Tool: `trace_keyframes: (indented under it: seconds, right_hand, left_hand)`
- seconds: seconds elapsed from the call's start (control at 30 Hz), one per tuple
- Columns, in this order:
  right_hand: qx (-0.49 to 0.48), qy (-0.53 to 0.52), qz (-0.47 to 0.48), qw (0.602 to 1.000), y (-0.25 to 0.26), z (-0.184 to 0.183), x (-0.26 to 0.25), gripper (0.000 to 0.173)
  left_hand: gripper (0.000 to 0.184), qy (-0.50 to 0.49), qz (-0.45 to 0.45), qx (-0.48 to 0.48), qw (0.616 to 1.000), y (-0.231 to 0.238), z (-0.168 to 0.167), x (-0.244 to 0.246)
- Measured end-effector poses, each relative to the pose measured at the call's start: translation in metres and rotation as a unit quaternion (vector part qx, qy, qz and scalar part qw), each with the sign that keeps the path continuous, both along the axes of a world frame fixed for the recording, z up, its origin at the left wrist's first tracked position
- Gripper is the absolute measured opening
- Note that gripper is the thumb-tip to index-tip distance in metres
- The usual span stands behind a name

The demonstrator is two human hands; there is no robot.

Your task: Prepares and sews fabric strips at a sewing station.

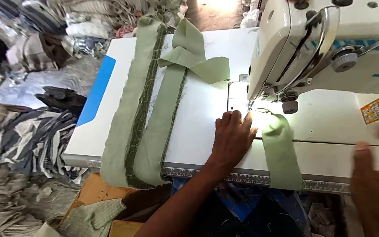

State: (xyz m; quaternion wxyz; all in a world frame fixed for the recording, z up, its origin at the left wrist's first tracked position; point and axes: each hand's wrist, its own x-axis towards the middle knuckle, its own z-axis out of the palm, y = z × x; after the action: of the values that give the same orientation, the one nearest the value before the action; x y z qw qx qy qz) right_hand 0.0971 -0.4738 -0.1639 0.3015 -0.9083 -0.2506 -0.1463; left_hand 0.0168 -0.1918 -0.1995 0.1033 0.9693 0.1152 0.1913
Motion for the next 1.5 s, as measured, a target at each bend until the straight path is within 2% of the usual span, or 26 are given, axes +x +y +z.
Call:
trace_keyframes:
  seconds: [0.07,0.2,0.27,0.33,0.37,0.4,0.47,0.5,0.53,0.57,0.63,0.67,0.73,0.77,0.83,0.9,0.97,1.1,1.23,1.33,1.5]
  right_hand:
    - [-0.041,0.057,0.044,0.997,0.038,0.006,-0.021,0.064]
    - [-0.082,0.07,0.041,0.993,0.073,-0.027,-0.029,0.083]
    - [-0.047,0.086,0.05,0.994,0.076,-0.034,-0.025,0.069]
    - [0.013,0.181,0.067,0.981,0.071,-0.015,-0.037,0.055]
    - [0.042,0.26,0.085,0.961,0.066,0.005,-0.051,0.046]
    - [0.081,0.339,0.144,0.926,0.061,0.023,-0.066,0.035]
    - [0.1,0.457,0.311,0.827,0.053,0.049,-0.098,0.029]
    - [0.091,0.466,0.355,0.806,0.056,0.053,-0.108,0.032]
    - [0.081,0.447,0.36,0.815,0.062,0.053,-0.114,0.034]
    - [0.071,0.41,0.333,0.846,0.07,0.05,-0.115,0.035]
    - [0.036,0.286,0.213,0.933,0.097,0.029,-0.099,0.035]
    - [0.003,0.223,0.162,0.961,0.114,0.019,-0.084,0.037]
    - [-0.078,0.171,0.12,0.975,0.141,0.009,-0.054,0.051]
    - [-0.105,0.153,0.104,0.977,0.151,0.005,-0.043,0.046]
    - [-0.12,0.115,0.091,0.982,0.161,0.005,-0.029,0.029]
    - [-0.129,0.094,0.098,0.982,0.164,0.008,-0.027,0.026]
    - [-0.149,0.076,0.107,0.98,0.168,0.007,-0.028,0.028]
    - [-0.178,0.092,0.11,0.973,0.178,0.002,-0.02,0.031]
    - [-0.178,0.096,0.124,0.972,0.167,0.006,-0.033,0.037]
    - [-0.186,0.103,0.118,0.97,0.158,0.004,-0.045,0.045]
    - [-0.161,0.115,0.137,0.971,0.155,0.005,-0.036,0.043]
  left_hand:
    - [0.042,-0.001,0.0,0.002,1.0,0.0,0.0,0.0]
    - [0.04,-0.014,0.002,-0.004,1.0,0.001,-0.001,0.001]
    - [0.036,-0.042,-0.006,-0.052,0.998,0.002,0.003,-0.003]
    - [0.041,-0.048,-0.004,-0.18,0.982,-0.006,0.026,-0.026]
    - [0.047,-0.033,0.015,-0.285,0.958,-0.014,0.037,-0.039]
    - [0.054,-0.005,0.034,-0.4,0.916,-0.02,0.042,-0.049]
    - [0.059,0.037,0.045,-0.6,0.798,-0.039,0.037,-0.073]
    - [0.057,0.017,0.044,-0.673,0.738,-0.051,0.032,-0.084]
    - [0.057,-0.017,0.041,-0.719,0.694,-0.064,0.027,-0.094]
    - [0.057,-0.042,0.037,-0.736,0.675,-0.075,0.023,-0.104]
    - [0.054,-0.051,0.063,-0.721,0.688,-0.098,0.011,-0.115]
    - [0.052,-0.043,0.069,-0.687,0.722,-0.106,0.004,-0.115]
    - [0.044,0.008,0.055,-0.559,0.828,-0.11,0.001,-0.114]
    - [0.043,0.043,0.044,-0.497,0.866,-0.109,0.005,-0.112]
    - [0.046,0.119,0.022,-0.425,0.897,-0.103,0.02,-0.105]
    - [0.046,0.177,0.011,-0.408,0.895,-0.097,0.032,-0.099]
    - [0.05,0.204,0.009,-0.431,0.879,-0.094,0.039,-0.096]
    - [0.062,0.107,0.029,-0.488,0.866,-0.096,0.034,-0.105]
    - [0.056,0.021,0.035,-0.489,0.872,-0.098,0.02,-0.108]
    - [0.054,0.008,0.034,-0.486,0.873,-0.099,0.017,-0.109]
    - [0.055,0.005,0.046,-0.491,0.87,-0.107,0.021,-0.103]
